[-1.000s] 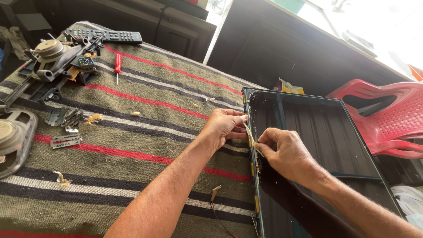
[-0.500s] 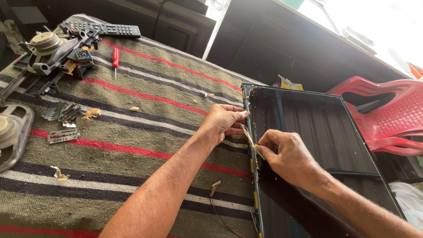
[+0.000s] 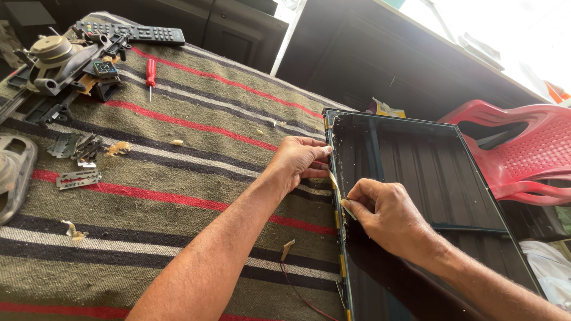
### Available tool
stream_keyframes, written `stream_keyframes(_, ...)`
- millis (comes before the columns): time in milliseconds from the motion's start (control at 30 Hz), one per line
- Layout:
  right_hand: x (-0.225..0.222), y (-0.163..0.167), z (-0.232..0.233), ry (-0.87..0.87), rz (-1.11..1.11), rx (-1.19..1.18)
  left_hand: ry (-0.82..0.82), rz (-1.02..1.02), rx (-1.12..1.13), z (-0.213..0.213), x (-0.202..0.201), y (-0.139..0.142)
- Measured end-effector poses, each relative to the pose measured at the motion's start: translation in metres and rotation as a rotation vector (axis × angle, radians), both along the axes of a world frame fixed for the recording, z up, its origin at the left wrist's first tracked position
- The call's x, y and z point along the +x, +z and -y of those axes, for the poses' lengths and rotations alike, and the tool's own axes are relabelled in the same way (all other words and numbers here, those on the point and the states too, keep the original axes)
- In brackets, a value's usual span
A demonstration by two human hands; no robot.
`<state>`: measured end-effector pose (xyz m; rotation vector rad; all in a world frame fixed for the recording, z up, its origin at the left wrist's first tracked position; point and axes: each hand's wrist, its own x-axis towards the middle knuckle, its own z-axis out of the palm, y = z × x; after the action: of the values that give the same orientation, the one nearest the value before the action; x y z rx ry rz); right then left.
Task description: The person scrapes dried adhesive residue off the edge of a flat TV screen panel with a razor blade, working along the frame edge section by section. They hold the panel steady with one hand while peeling off strips of residue, then rotate the panel to reach another edge and continue scraping.
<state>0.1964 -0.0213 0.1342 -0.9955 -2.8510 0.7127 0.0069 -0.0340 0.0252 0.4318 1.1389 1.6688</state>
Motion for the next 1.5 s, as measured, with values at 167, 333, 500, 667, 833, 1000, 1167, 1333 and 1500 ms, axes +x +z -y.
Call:
stream_keyframes(167, 0.003, 0.0, 0.003, 0.003, 0.003, -0.005, -0.003, -0.002, -0.011, 0.0, 0.0, 0.001)
stream_keyframes(333, 0.009, 0.001, 0.006, 0.012, -0.004, 0.001, -0.002, 0.001, -0.002, 0.0, 0.0, 0.002)
stream_keyframes(500, 0.013, -0.001, 0.009, 0.019, -0.024, 0.002, -0.008, -0.001, 0.006, -0.001, -0.001, 0.001)
stream_keyframes(667, 0.016, 0.0, 0.012, 0.014, -0.02, -0.005, -0.009, 0.006, 0.004, -0.003, -0.003, -0.001)
stream_keyframes(833, 0.017, 0.002, 0.016, -0.039, 0.037, 0.0, -0.001, -0.014, -0.004, -0.004, -0.003, -0.002)
stream_keyframes(1000, 0.017, 0.002, 0.018, -0.016, 0.019, 0.004, -0.008, 0.004, 0.011, -0.006, -0.004, -0.002)
stream_keyframes(1167, 0.02, -0.001, 0.021, -0.089, 0.071, 0.023, -0.005, -0.008, 0.014, -0.009, -0.007, -0.003)
stream_keyframes(1333, 0.025, -0.003, 0.024, -0.045, 0.0, 0.001, -0.018, 0.014, 0.026, -0.014, -0.008, -0.007)
stream_keyframes(1500, 0.029, -0.004, 0.026, -0.027, -0.017, 0.027, -0.021, 0.009, 0.041, -0.017, -0.008, -0.01)
